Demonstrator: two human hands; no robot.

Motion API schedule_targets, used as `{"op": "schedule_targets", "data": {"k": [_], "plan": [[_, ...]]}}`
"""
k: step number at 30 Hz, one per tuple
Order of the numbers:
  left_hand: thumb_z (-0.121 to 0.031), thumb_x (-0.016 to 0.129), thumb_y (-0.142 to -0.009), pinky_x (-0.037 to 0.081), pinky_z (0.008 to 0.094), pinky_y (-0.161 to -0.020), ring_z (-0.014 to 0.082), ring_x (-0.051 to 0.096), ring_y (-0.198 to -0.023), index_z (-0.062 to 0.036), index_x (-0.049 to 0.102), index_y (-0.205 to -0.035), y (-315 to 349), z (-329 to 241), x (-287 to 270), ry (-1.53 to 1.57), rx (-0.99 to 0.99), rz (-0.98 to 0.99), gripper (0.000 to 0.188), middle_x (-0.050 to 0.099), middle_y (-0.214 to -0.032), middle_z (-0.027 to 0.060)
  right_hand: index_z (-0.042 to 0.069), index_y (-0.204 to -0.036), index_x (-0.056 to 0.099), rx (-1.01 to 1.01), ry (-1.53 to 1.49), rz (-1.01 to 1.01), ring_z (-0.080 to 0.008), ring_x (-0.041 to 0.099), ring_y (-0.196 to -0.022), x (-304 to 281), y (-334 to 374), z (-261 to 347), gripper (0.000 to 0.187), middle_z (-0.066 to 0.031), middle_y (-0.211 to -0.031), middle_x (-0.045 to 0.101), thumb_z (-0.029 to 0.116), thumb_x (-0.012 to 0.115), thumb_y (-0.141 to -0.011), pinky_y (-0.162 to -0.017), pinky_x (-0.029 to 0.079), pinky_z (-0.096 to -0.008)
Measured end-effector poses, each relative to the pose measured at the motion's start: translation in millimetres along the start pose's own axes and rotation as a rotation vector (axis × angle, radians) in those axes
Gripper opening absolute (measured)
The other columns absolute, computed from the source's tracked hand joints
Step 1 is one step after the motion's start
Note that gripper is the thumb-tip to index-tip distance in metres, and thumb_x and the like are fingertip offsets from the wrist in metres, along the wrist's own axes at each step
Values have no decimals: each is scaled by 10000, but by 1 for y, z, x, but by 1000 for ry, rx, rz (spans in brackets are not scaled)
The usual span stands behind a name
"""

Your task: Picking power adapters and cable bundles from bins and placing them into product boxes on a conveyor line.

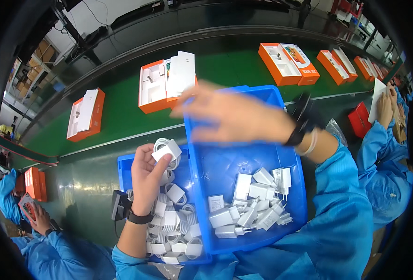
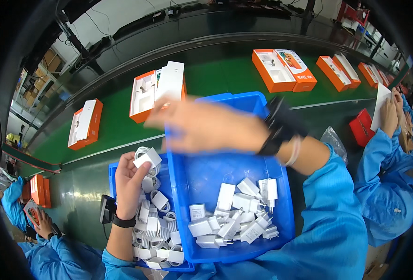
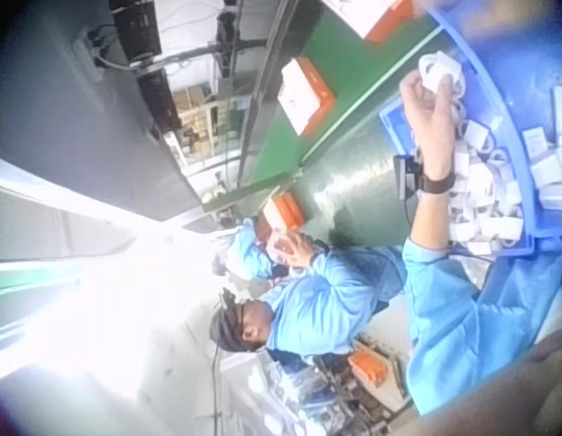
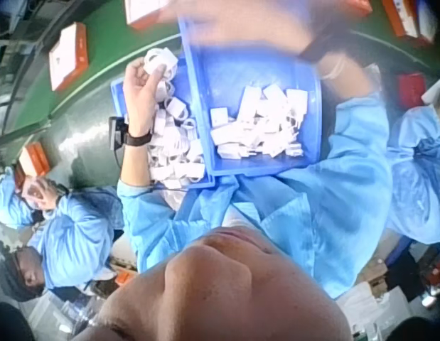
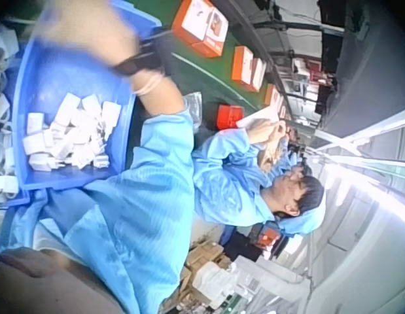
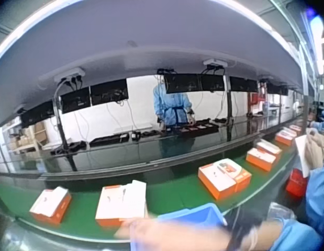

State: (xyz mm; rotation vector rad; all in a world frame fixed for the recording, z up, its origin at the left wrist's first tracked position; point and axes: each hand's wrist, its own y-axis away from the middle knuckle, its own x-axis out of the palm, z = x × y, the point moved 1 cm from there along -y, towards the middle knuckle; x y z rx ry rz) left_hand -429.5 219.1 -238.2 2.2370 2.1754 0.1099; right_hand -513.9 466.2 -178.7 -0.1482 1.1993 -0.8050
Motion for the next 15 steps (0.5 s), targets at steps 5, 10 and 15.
{"op": "schedule_targets", "data": {"k": [5,10,15], "plan": [[60,611,-931,524,255,-871,143,653,-1017,3,466,-1153,8,5,10,43,18,86,271,652,-1085,97,15,-1301,549,-89,129,127,-301,599,-1077,60,1,41,654,-177,-1220,559,193,799,-724,-775,566,-370],[31,601,-941,526,308,-897,171,608,-1087,24,454,-1259,16,-4,18,52,83,149,350,627,-1154,129,0,-1238,563,-64,156,33,-283,627,-983,34,7,34,634,-132,-1153,595,224,783,-687,-745,564,-367],[-27,596,-962,533,324,-888,181,594,-1083,3,518,-1222,16,-3,8,-75,127,145,274,631,-1150,132,31,-1282,561,297,263,-107,-319,634,-1087,-85,49,-78,656,-171,-1178,629,207,780,-689,-934,527,-409]]}}
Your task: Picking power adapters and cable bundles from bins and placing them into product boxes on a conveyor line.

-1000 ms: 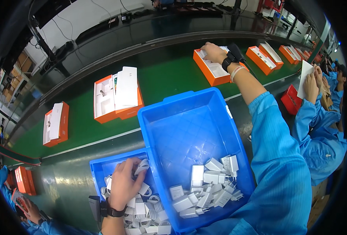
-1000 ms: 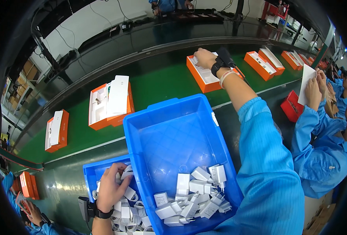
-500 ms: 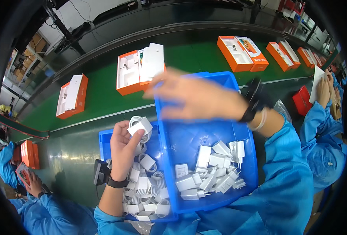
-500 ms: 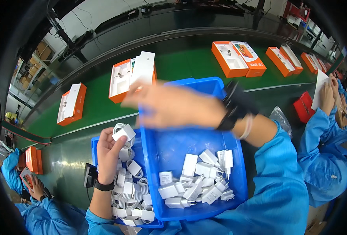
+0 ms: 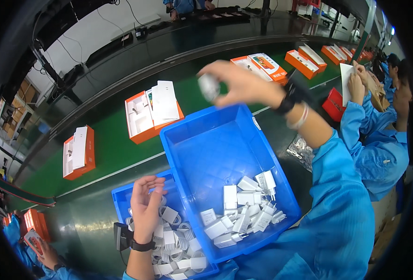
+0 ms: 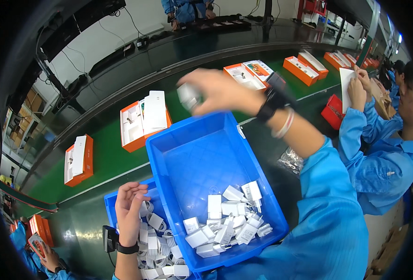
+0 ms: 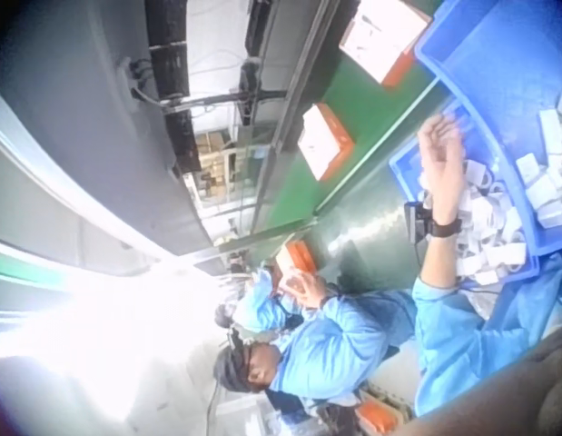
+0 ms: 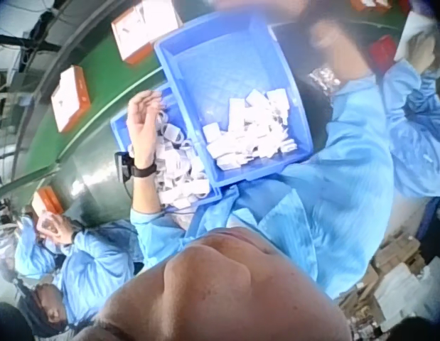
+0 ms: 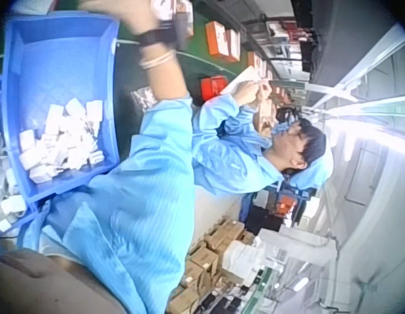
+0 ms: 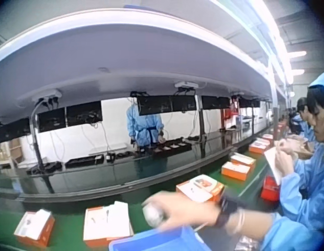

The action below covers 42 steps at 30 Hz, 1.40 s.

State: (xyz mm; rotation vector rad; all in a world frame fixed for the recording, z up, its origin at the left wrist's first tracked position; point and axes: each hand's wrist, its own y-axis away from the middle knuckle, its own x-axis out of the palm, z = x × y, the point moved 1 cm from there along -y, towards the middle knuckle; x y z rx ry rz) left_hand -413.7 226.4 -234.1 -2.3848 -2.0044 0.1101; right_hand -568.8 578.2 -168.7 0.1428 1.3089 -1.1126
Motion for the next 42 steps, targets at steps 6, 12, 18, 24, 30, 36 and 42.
{"op": "schedule_targets", "data": {"k": [6,12,18,24,30,36,42], "plan": [[-37,597,-968,534,307,-841,159,624,-993,11,563,-1152,-5,1,-4,8,-36,-12,193,655,-1087,111,15,-1288,578,624,170,230,-316,645,-1018,-61,80,-171,697,-188,-1173,652,223,792,-658,-922,510,-351],[-49,578,-970,494,268,-768,140,621,-832,18,600,-1010,-4,1,-3,-70,-113,-72,81,678,-930,100,61,-1316,587,760,-135,236,-317,627,-1061,-53,93,-206,735,-173,-1227,629,143,794,-616,-920,506,-357],[-64,576,-976,489,264,-761,137,617,-818,14,607,-982,-9,1,3,-104,-127,-66,84,677,-901,89,163,-1385,589,686,157,473,-313,620,-1143,-53,88,-222,783,-156,-1278,623,48,813,-643,-932,500,-376],[-71,604,-975,478,268,-769,134,603,-802,21,620,-953,-8,6,-2,-109,-115,-74,96,683,-879,91,202,-1354,628,674,262,550,-281,636,-1148,-54,98,-241,713,-101,-1283,668,194,802,-663,-991,479,-383],[-88,592,-979,481,251,-732,120,604,-769,19,613,-939,-5,18,-14,-153,-96,-71,117,675,-855,83,133,-1021,772,700,423,302,-282,702,-935,-14,103,-238,255,-108,-995,743,228,692,-799,-866,540,-391],[-119,598,-1006,420,214,-528,58,492,-569,-37,637,-955,-1,1,1,-108,-194,-56,104,628,-779,28,171,-941,792,957,455,40,-312,706,-883,3,121,-246,181,-111,-926,740,204,677,-805,-802,563,-400],[-124,603,-1004,448,227,-556,65,510,-586,-40,640,-969,2,-2,2,-128,-176,-23,99,641,-809,30,96,-840,754,1071,477,-242,-345,699,-874,17,128,-254,154,-157,-894,720,239,698,-828,-792,560,-456]]}}
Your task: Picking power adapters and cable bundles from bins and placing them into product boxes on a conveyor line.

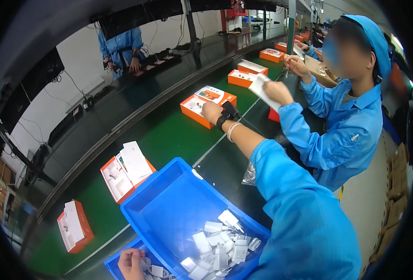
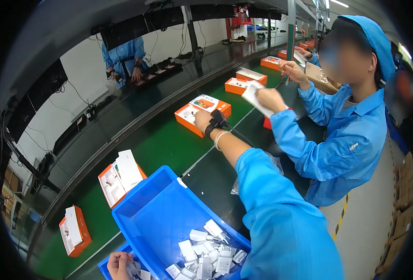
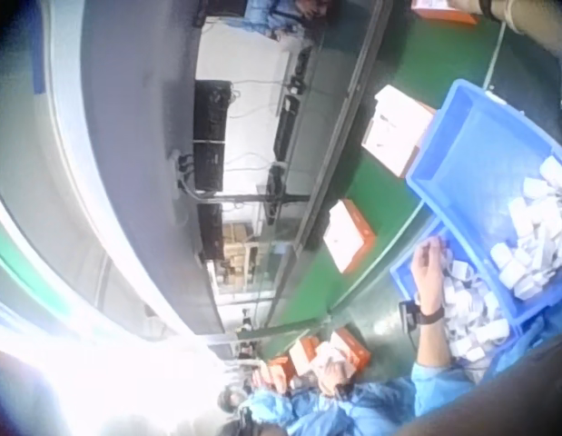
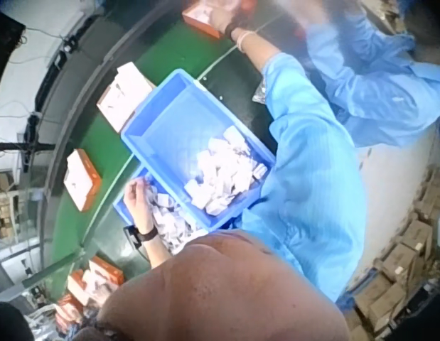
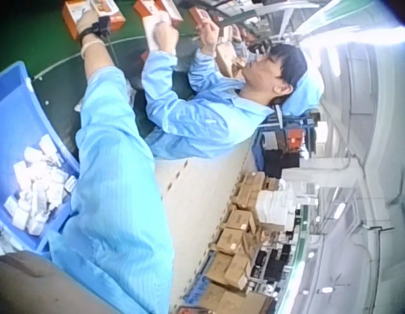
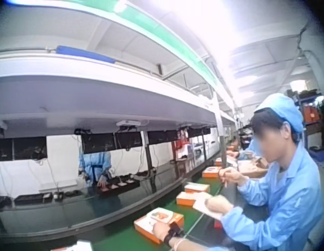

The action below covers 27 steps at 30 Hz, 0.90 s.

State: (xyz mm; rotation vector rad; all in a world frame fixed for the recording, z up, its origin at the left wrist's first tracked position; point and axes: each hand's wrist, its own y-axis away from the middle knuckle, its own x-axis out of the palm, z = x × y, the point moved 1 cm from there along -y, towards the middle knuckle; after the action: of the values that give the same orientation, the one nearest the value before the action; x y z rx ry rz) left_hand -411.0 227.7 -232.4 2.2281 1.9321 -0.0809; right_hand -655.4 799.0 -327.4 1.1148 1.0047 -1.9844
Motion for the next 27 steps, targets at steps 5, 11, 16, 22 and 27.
{"op": "schedule_targets", "data": {"k": [5,11,16,22,27], "plan": [[-130,604,-1005,455,223,-566,77,548,-632,-45,648,-988,-2,8,0,68,-33,29,97,660,-839,34,43,-878,743,87,17,-159,-370,700,-921,20,-4,-19,170,-221,-934,696,207,712,-847,-804,567,-463],[-88,611,-980,498,260,-753,127,627,-807,24,621,-958,-4,24,-11,-95,58,-17,115,690,-882,92,20,-902,753,-53,84,21,-358,717,-902,20,-25,-8,240,-229,-946,722,170,566,-899,-799,570,-459],[-83,606,-976,498,252,-751,120,620,-793,25,621,-951,1,8,-1,-42,70,16,112,686,-872,89,21,-962,754,-108,268,258,-347,701,-999,-1,-24,-1,251,-206,-1021,726,171,566,-887,-871,548,-442],[-72,598,-978,500,256,-768,118,620,-814,21,620,-961,-5,14,-2,-68,98,71,97,683,-881,71,-6,-1024,740,-160,-982,-271,-186,699,-845,-104,14,46,321,-122,-942,745,-40,478,-842,-774,560,-309],[-94,621,-962,496,271,-759,125,632,-771,36,640,-934,-6,14,-10,-312,247,-16,134,691,-813,75,29,-1097,718,-646,-612,850,-194,674,-894,-190,178,170,277,-135,-1039,713,84,537,-894,-785,558,-320]]}}
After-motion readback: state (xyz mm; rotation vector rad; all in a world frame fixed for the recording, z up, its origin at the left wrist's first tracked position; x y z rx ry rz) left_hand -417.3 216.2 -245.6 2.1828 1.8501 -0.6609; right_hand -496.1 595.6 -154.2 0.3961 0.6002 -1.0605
